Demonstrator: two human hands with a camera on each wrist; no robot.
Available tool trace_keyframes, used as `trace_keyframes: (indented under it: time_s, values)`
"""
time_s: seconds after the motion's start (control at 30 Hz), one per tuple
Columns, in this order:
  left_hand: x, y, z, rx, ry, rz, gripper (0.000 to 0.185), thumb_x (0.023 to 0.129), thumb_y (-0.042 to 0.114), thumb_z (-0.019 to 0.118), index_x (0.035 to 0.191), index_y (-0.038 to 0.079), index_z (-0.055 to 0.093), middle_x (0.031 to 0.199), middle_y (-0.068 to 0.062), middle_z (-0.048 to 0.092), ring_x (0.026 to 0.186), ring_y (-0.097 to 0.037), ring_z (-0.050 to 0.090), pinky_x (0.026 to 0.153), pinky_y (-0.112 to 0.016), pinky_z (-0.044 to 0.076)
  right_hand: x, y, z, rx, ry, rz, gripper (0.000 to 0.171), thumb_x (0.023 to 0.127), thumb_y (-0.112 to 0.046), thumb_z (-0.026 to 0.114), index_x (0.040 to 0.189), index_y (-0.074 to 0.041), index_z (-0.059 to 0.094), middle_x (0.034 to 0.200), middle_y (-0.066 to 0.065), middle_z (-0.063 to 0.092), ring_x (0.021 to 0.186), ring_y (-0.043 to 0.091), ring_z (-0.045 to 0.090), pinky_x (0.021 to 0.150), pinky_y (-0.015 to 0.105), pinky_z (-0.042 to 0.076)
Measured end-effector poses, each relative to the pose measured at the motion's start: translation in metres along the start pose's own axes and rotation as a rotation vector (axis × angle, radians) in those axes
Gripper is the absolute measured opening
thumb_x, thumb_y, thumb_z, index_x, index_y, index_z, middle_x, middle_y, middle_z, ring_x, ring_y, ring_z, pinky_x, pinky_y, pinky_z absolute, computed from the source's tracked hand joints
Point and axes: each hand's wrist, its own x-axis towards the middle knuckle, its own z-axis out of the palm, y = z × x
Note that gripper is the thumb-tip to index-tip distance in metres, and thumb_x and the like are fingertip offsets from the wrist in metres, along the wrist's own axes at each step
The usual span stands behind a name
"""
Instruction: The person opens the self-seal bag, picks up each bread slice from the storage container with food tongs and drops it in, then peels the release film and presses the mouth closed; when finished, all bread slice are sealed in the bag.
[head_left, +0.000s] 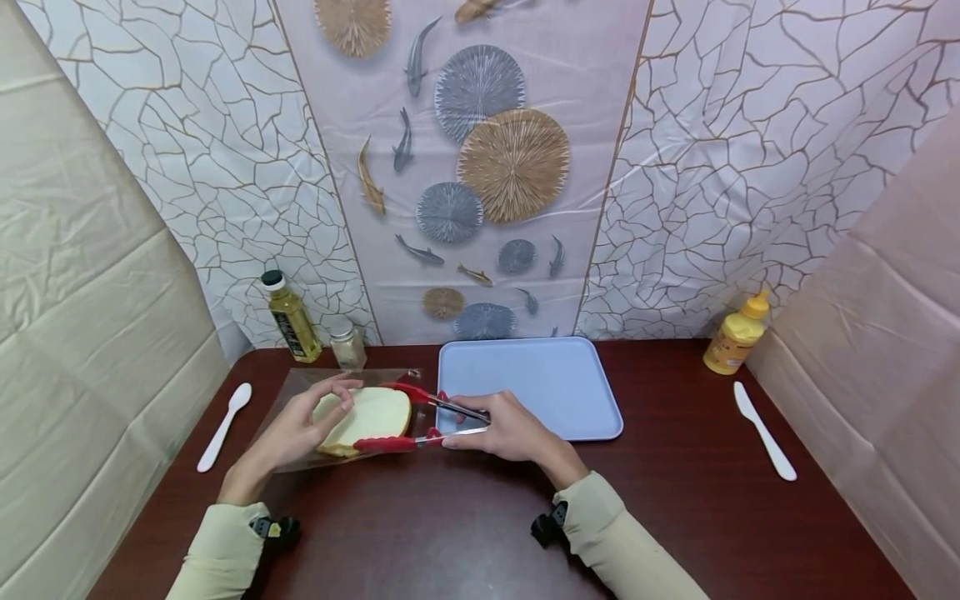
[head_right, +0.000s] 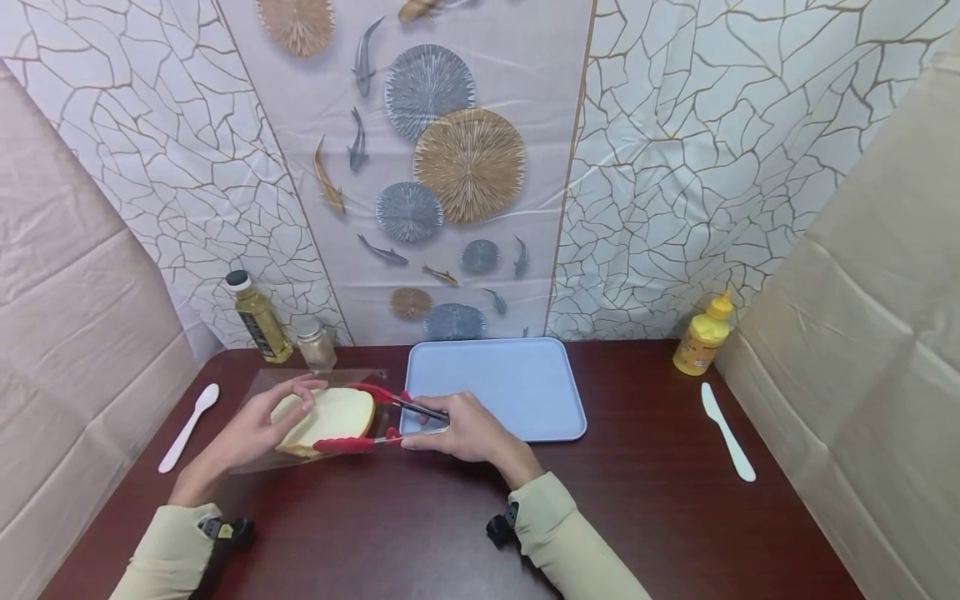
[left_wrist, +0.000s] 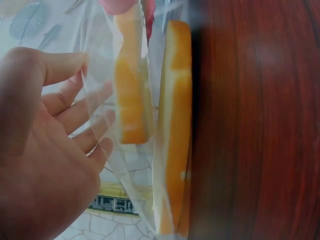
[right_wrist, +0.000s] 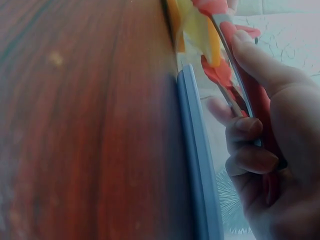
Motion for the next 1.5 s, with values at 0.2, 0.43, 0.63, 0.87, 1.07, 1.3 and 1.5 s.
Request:
trace_keyframes:
  time_s: [0.2,0.43,0.63,0.87,1.07,1.3,1.5]
  values:
    - [-0.001,0.003,-0.001,-0.017,-0.029,0.004,0.013,0.11,0.025,0.066,0.108,0.012,0.066,0.146,-0.008,0.071,0.159,-0.043,0.04,0.126,-0.06,0.033,0.001,-0.001,0.002,-0.002,-0.001,-0.008,0.078,0.089,-0.062,0.083,0.154,-0.024,0.062,0.136,-0.002,0.077,0.098,0.017,0.066,0.084,0.027,0.052]
    - [-0.003,0.004,-0.001,-0.051,-0.016,0.018,0.006,0.109,0.017,0.067,0.11,0.012,0.067,0.145,-0.012,0.071,0.154,-0.044,0.048,0.123,-0.023,0.034,0.007,-0.008,0.009,-0.032,0.021,-0.002,0.081,0.089,-0.062,0.083,0.156,-0.022,0.06,0.086,0.004,0.076,0.068,0.01,0.046,0.063,0.024,0.044]
    - [-0.002,0.005,-0.001,-0.048,-0.003,0.032,0.004,0.108,0.013,0.068,0.109,0.009,0.067,0.145,-0.015,0.07,0.145,-0.043,0.056,0.118,-0.07,0.038,0.011,-0.018,0.016,0.0,0.013,0.009,0.08,0.09,-0.062,0.083,0.156,-0.021,0.06,0.081,0.002,0.073,0.064,0.007,0.04,0.064,0.025,0.044]
    - [-0.002,0.006,-0.004,-0.052,-0.013,0.011,0.005,0.108,0.017,0.068,0.108,0.013,0.066,0.147,-0.014,0.069,0.158,-0.048,0.039,0.122,-0.077,0.03,0.011,-0.021,0.018,0.09,0.006,0.022,0.077,0.091,-0.06,0.084,0.152,-0.016,0.064,0.095,0.002,0.081,0.067,0.006,0.053,0.064,0.024,0.047]
    - [0.0,0.003,-0.003,-0.005,-0.029,-0.001,0.008,0.109,0.018,0.068,0.107,0.01,0.067,0.144,-0.013,0.072,0.15,-0.043,0.052,0.12,-0.07,0.037,0.009,-0.023,0.017,0.021,-0.045,0.036,0.078,0.093,-0.056,0.083,0.155,-0.015,0.061,0.075,0.0,0.07,0.056,0.003,0.044,0.057,0.022,0.04]
    - [0.0,0.002,-0.001,0.05,-0.078,-0.006,0.005,0.108,0.019,0.069,0.108,0.014,0.068,0.143,-0.012,0.072,0.136,-0.038,0.065,0.114,-0.069,0.045,0.008,-0.029,0.021,-0.124,-0.055,-0.017,0.069,0.095,-0.06,0.079,0.143,-0.011,0.068,0.079,-0.005,0.065,0.061,0.001,0.047,0.064,0.021,0.045]
    - [-0.001,0.003,-0.002,0.05,-0.035,-0.024,0.005,0.108,0.02,0.069,0.106,0.017,0.067,0.142,-0.012,0.073,0.138,-0.039,0.064,0.112,-0.067,0.047,0.007,-0.03,0.022,-0.144,-0.043,-0.029,0.07,0.097,-0.061,0.075,0.147,-0.012,0.066,0.076,-0.005,0.067,0.055,0.002,0.05,0.06,0.021,0.046]
